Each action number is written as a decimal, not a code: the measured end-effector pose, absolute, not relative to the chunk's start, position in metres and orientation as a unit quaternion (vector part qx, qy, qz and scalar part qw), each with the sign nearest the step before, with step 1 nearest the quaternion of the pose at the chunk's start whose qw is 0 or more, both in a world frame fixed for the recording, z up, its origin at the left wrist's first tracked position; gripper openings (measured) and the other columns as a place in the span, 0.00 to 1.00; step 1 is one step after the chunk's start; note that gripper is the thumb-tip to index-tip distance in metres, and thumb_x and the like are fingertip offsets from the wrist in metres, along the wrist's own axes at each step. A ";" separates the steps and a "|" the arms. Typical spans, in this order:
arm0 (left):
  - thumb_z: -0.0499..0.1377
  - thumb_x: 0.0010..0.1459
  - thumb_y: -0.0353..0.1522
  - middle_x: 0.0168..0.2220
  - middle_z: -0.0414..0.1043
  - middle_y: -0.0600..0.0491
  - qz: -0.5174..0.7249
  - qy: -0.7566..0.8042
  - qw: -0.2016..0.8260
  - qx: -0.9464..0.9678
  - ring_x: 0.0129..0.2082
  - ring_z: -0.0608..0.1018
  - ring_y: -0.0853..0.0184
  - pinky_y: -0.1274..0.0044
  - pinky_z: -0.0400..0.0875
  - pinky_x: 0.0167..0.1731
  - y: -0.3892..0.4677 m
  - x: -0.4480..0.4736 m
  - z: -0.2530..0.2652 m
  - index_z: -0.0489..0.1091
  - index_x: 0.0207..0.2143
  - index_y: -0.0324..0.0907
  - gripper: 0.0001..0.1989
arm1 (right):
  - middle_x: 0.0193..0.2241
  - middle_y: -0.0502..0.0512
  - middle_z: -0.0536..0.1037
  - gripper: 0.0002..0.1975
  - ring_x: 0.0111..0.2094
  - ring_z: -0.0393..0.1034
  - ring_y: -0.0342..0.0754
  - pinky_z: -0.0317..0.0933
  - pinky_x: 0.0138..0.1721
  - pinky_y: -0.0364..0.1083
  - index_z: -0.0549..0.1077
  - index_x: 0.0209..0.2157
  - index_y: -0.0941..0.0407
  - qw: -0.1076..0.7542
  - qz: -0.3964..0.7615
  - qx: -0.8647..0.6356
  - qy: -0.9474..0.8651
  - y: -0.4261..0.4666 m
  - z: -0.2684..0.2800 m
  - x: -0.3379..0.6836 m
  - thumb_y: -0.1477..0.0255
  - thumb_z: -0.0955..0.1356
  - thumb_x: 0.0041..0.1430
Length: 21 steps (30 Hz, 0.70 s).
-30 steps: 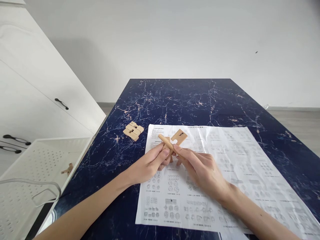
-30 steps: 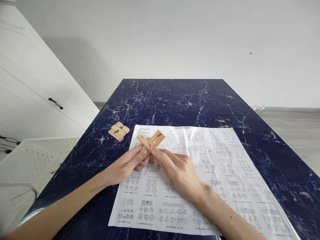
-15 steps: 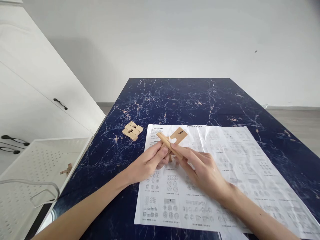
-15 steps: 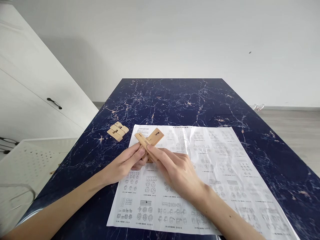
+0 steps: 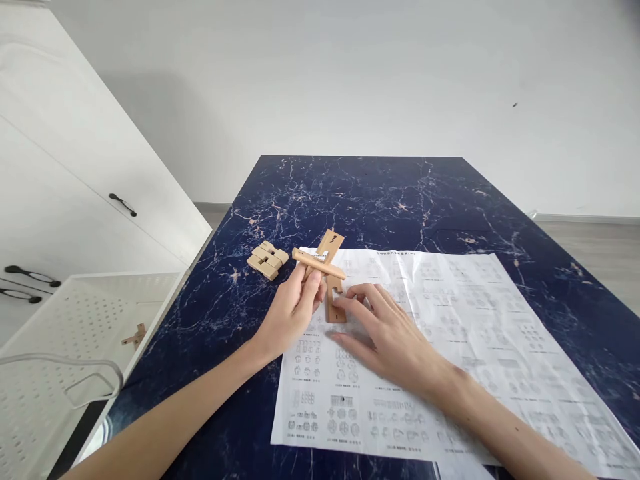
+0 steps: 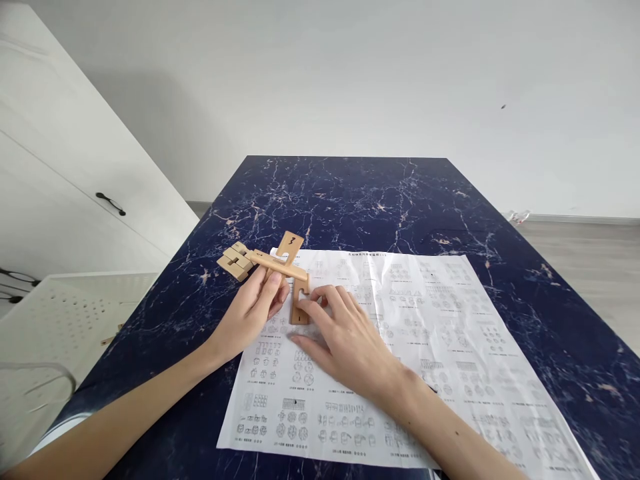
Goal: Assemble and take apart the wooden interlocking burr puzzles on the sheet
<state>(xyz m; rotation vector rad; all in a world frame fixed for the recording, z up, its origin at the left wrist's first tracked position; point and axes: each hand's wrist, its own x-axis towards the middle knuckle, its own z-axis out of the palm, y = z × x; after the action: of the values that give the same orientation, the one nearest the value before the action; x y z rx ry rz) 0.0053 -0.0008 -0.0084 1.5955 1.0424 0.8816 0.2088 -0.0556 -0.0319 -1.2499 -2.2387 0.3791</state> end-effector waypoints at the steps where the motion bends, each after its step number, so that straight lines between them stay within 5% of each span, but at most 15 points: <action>1: 0.48 0.78 0.43 0.30 0.63 0.59 0.361 0.431 0.487 0.669 0.25 0.65 0.72 0.78 0.62 0.26 -0.001 0.005 -0.010 0.61 0.38 0.44 0.16 | 0.53 0.65 0.74 0.17 0.51 0.72 0.61 0.74 0.48 0.60 0.71 0.59 0.51 0.272 0.140 -0.464 -0.831 -0.056 -0.032 0.209 0.61 0.70 0.74; 6: 0.46 0.79 0.41 0.29 0.65 0.58 0.332 0.430 0.446 0.711 0.22 0.63 0.73 0.77 0.60 0.25 0.000 0.003 -0.015 0.62 0.37 0.43 0.17 | 0.47 0.62 0.76 0.05 0.44 0.72 0.58 0.72 0.43 0.58 0.71 0.45 0.53 0.292 0.117 -0.488 -0.814 -0.054 -0.032 0.209 0.67 0.68 0.73; 14: 0.46 0.79 0.40 0.24 0.60 0.60 0.338 0.428 0.422 0.724 0.21 0.63 0.72 0.77 0.58 0.24 -0.002 0.003 -0.011 0.63 0.36 0.44 0.17 | 0.42 0.60 0.76 0.11 0.32 0.74 0.52 0.69 0.30 0.50 0.70 0.55 0.53 0.339 0.147 -0.565 -0.738 -0.045 -0.035 0.224 0.68 0.64 0.75; 21: 0.46 0.79 0.40 0.22 0.59 0.61 0.336 0.430 0.407 0.732 0.20 0.62 0.72 0.76 0.59 0.25 -0.002 0.003 -0.012 0.64 0.36 0.43 0.17 | 0.44 0.59 0.78 0.05 0.41 0.79 0.54 0.74 0.40 0.52 0.76 0.43 0.52 0.408 0.210 -0.568 -0.683 -0.043 -0.032 0.228 0.69 0.67 0.73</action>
<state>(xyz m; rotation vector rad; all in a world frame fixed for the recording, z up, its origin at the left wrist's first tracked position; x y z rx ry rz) 0.0028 -0.0019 -0.0119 1.8468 1.0841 0.8484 0.2280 -0.0432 -0.0323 -1.4319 -1.7208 0.5303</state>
